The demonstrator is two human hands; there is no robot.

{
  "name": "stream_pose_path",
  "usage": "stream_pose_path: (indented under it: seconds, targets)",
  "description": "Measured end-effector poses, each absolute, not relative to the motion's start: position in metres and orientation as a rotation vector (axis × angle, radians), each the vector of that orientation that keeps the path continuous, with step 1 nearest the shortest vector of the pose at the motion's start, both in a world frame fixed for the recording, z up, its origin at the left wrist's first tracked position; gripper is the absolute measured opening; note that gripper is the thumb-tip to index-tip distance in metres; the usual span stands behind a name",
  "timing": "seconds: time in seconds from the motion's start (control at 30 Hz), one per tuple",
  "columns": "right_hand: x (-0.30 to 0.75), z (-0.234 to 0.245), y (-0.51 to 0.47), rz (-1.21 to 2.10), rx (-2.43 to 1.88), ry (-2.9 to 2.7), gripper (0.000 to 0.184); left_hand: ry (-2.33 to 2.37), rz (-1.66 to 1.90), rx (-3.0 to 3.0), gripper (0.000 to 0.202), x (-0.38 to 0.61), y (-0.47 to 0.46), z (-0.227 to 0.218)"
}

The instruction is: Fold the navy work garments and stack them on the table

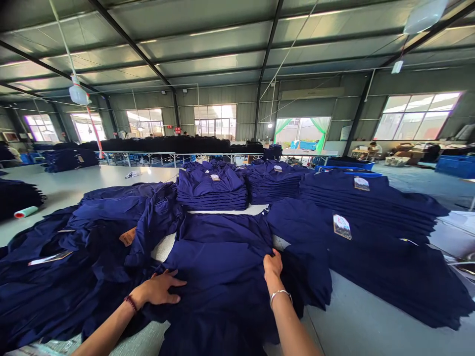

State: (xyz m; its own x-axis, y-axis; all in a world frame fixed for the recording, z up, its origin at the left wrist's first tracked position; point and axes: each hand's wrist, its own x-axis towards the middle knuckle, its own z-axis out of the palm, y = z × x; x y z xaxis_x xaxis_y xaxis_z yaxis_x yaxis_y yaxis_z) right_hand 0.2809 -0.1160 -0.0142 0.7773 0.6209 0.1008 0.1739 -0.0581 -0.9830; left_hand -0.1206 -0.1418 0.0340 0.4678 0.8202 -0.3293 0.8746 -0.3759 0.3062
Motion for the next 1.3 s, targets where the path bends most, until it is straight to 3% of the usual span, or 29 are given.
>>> stream_pose_path:
  seconds: [0.1,0.2,0.3,0.43,0.67,0.83,1.13,1.3]
  targets:
    - [0.274,-0.008,-0.119,0.302,-1.694,-0.767,0.05,1.389,0.099,2.385,0.046,-0.102,-0.129,0.032]
    - [0.25,-0.007,-0.122,0.166,-1.812,-1.283,0.048,1.26,0.336,2.492,0.048,-0.066,-0.119,0.03]
    - [0.232,-0.016,-0.129,0.086,-2.031,-1.674,0.053,1.186,0.285,2.543,0.055,-0.035,-0.119,0.025]
    - [0.232,-0.031,-0.143,0.212,-2.24,-1.817,0.056,1.264,0.023,2.47,0.06,-0.023,-0.126,0.009]
    - [0.239,-0.016,-0.152,0.308,-2.173,-1.794,0.053,1.34,-0.011,2.419,0.061,-0.014,-0.117,0.008]
    - [0.256,0.003,-0.168,0.006,-2.15,-1.654,0.052,1.163,0.303,2.484,0.057,0.037,-0.121,0.028]
    - [0.317,0.023,-0.197,-0.342,-2.422,-1.324,0.05,0.793,0.374,2.497,0.06,0.139,-0.142,0.038]
    - [0.352,0.032,-0.197,-0.198,-2.392,-1.065,0.039,0.723,0.357,2.484,0.059,0.167,-0.147,0.035]
